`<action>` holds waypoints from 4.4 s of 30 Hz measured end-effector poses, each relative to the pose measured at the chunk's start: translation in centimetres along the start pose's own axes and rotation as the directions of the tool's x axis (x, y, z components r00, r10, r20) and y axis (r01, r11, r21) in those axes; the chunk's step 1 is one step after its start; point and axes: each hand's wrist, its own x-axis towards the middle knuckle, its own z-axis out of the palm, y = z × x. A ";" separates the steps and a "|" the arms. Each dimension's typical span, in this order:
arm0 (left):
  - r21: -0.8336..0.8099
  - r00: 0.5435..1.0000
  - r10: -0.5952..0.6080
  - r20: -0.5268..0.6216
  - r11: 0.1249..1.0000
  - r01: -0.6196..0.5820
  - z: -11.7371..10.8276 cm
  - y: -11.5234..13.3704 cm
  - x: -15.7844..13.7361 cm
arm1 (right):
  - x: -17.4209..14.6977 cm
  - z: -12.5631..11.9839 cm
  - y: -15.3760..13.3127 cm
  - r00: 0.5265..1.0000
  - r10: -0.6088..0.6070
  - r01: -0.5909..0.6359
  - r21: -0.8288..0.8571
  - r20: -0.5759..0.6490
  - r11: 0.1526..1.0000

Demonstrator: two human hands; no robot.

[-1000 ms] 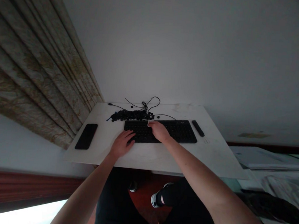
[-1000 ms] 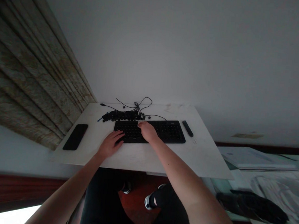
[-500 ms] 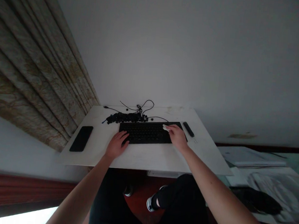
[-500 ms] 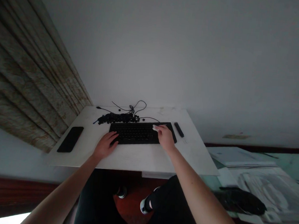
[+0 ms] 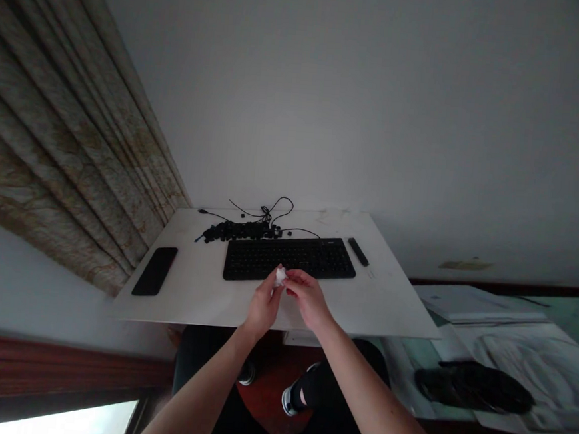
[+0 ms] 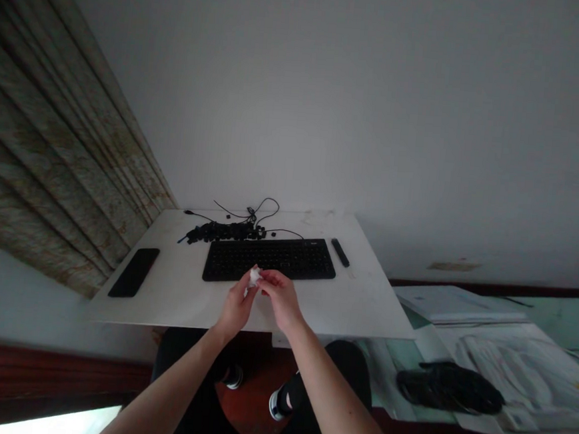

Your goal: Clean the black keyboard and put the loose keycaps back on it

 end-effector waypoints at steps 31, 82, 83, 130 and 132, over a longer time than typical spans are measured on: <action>0.794 0.883 -0.417 -0.215 0.452 0.407 -20.6 -11.0 11.3 | 5.3 -15.2 1.0 0.771 -0.635 -0.024 -0.999 -0.039 0.032; 0.220 0.957 -0.121 -0.263 0.959 0.181 -7.5 -6.9 5.7 | 4.7 -15.7 0.8 0.774 -0.630 0.080 -0.997 0.060 0.003; 0.203 0.963 -0.117 -0.242 0.965 0.168 -6.8 -6.4 5.2 | 4.6 -15.7 0.8 0.762 -0.644 0.103 -0.995 0.069 0.015; 0.431 0.979 0.058 -0.195 0.902 0.032 -7.9 -7.1 0.6 | 4.3 -0.4 5.3 0.769 -0.414 0.532 -0.847 0.487 -0.007; 0.448 0.988 0.097 -0.123 0.894 -0.032 -7.6 -6.9 0.6 | 4.4 0.0 5.4 0.769 -0.411 0.533 -0.846 0.489 -0.009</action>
